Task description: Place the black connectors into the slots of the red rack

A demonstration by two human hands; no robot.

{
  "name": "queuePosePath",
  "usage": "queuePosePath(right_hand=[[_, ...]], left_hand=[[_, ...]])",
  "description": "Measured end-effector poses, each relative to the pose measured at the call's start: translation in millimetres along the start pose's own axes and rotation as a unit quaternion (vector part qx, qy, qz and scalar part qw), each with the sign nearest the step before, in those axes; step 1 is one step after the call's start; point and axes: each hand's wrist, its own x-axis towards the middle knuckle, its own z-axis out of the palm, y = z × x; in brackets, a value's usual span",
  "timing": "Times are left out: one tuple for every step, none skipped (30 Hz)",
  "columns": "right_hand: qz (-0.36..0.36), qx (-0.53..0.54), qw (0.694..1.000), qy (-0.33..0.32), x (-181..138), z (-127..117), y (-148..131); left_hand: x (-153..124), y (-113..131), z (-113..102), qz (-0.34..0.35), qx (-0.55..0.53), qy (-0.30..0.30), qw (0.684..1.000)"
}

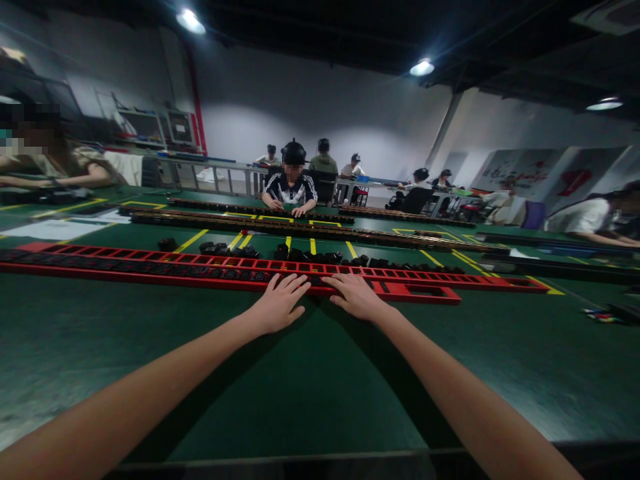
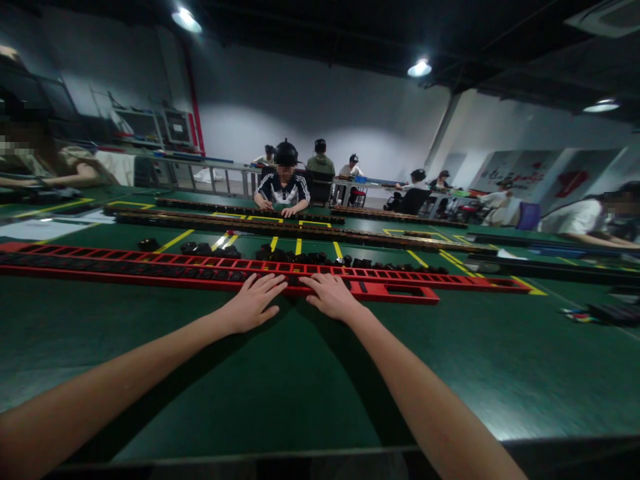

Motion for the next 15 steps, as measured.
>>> queuePosePath(right_hand=[[-0.001,0.004,1.000,0.003,0,0,1],[-0.003,0.011,1.000,0.006,0,0,2],[-0.002,0.020,1.000,0.010,0,0,5],[0.003,0.030,0.999,0.014,0,-1,9],[0.013,0.039,0.999,0.019,-1,-2,15],[0.029,0.045,0.998,0.021,-3,-4,22],[0.050,0.049,0.997,0.017,-5,-6,29],[0.069,0.053,0.996,0.007,-7,-9,38],[0.084,0.061,0.995,-0.013,-10,-12,46],[0.099,0.072,0.992,-0.035,-13,-15,53],[0.113,0.081,0.989,-0.053,-16,-17,59],[0.121,0.088,0.987,-0.061,-18,-19,63],[0.126,0.090,0.986,-0.061,-20,-20,66],[0.128,0.089,0.986,-0.056,-21,-21,67],[0.129,0.086,0.987,-0.049,-21,-21,66]], left_hand=[[0,0,0,0.000,0.000,-0.001,1.000],[0,-1,0,-0.001,-0.001,-0.001,1.000],[0,-1,0,-0.001,-0.002,-0.002,1.000],[0,-1,0,-0.001,-0.002,-0.003,1.000],[0,-1,-1,-0.001,-0.003,-0.005,1.000],[0,-1,-2,-0.001,-0.005,-0.007,1.000],[0,-1,-2,-0.002,-0.007,-0.011,1.000],[0,-1,-3,-0.003,-0.009,-0.014,1.000],[0,-1,-4,-0.004,-0.011,-0.018,1.000],[0,-1,-4,-0.005,-0.012,-0.021,1.000],[0,-1,-4,-0.005,-0.012,-0.022,1.000],[0,-1,-3,-0.005,-0.011,-0.021,1.000],[0,-1,-3,-0.004,-0.010,-0.019,1.000],[0,-1,-2,-0.003,-0.009,-0.016,1.000],[0,-1,-1,-0.003,-0.008,-0.013,1.000]])
